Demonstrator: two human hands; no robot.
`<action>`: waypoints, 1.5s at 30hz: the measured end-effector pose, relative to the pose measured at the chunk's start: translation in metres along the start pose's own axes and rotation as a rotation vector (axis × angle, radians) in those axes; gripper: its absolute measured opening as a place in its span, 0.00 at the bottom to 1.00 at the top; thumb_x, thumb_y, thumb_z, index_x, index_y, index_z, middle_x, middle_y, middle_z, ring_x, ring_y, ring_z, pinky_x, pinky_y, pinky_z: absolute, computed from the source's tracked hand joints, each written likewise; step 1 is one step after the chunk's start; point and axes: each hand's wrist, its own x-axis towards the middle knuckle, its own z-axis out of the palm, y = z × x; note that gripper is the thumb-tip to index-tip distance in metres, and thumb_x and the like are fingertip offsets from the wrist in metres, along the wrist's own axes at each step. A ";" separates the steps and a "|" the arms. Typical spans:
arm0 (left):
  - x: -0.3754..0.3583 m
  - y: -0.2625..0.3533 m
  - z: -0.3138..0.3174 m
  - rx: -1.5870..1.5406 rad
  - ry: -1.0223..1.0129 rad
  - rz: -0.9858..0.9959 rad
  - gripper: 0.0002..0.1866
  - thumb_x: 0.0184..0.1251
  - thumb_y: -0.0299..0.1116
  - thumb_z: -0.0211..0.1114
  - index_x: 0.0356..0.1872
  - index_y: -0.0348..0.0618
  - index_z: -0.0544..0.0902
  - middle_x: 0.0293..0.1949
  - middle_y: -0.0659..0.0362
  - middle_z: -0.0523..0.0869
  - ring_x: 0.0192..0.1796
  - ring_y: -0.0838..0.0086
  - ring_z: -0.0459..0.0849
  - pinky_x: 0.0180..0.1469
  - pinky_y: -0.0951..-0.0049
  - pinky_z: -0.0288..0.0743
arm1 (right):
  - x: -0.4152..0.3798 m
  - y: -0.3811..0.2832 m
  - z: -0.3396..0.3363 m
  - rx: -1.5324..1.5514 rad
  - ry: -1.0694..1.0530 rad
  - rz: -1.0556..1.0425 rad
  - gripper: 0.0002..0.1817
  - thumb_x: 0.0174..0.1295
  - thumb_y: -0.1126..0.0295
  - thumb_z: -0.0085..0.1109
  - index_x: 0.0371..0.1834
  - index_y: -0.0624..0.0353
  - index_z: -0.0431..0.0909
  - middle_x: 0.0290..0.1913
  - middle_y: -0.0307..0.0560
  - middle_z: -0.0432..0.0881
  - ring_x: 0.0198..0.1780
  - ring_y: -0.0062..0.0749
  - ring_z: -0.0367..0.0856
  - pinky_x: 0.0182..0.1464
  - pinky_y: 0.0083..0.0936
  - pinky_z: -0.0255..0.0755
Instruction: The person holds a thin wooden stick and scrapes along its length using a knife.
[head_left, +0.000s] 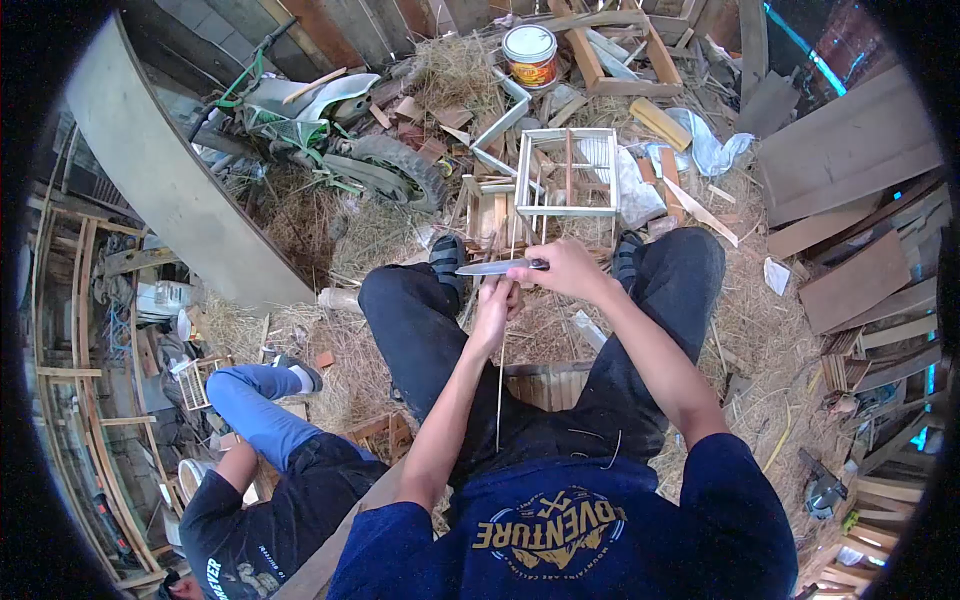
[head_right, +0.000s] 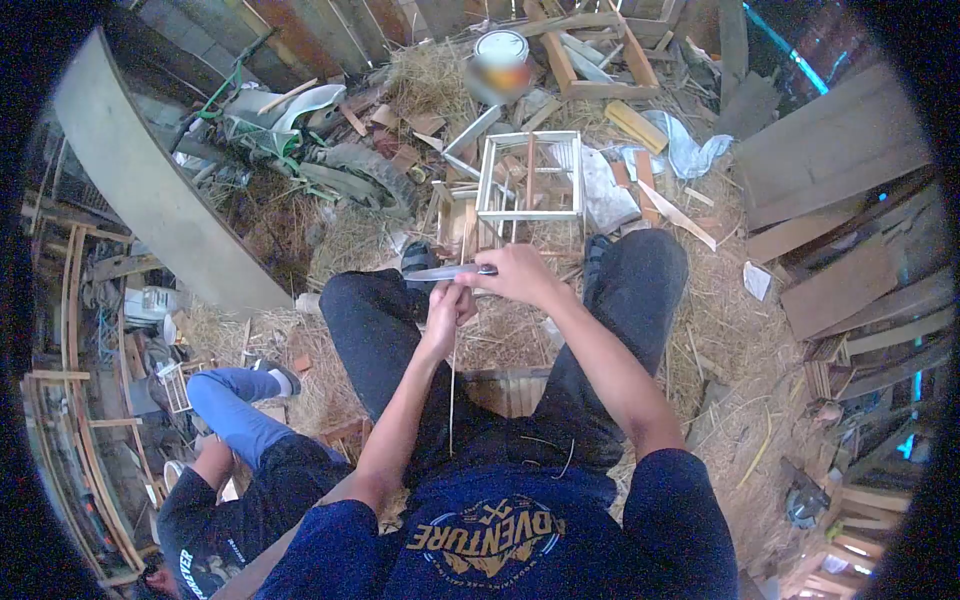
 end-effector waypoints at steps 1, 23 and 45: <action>0.000 -0.001 -0.002 -0.003 -0.012 0.002 0.14 0.81 0.37 0.50 0.31 0.47 0.68 0.18 0.71 0.59 0.17 0.85 0.56 0.19 0.78 0.49 | 0.001 0.002 0.001 -0.010 0.028 -0.031 0.31 0.62 0.34 0.59 0.29 0.54 0.84 0.18 0.54 0.78 0.26 0.53 0.82 0.32 0.42 0.74; 0.008 -0.009 0.001 0.122 -0.101 -0.004 0.11 0.84 0.40 0.49 0.47 0.45 0.75 0.21 0.71 0.64 0.20 0.86 0.61 0.21 0.80 0.53 | -0.006 0.018 -0.018 -0.040 0.010 0.169 0.30 0.63 0.34 0.57 0.39 0.52 0.88 0.23 0.55 0.82 0.30 0.51 0.85 0.36 0.41 0.76; -0.027 0.005 0.004 0.137 -0.223 -0.001 0.13 0.84 0.44 0.49 0.46 0.45 0.75 0.20 0.71 0.63 0.21 0.85 0.60 0.22 0.80 0.55 | 0.009 0.055 -0.055 -0.020 0.249 0.538 0.32 0.68 0.33 0.51 0.42 0.52 0.89 0.23 0.46 0.83 0.28 0.35 0.83 0.32 0.36 0.71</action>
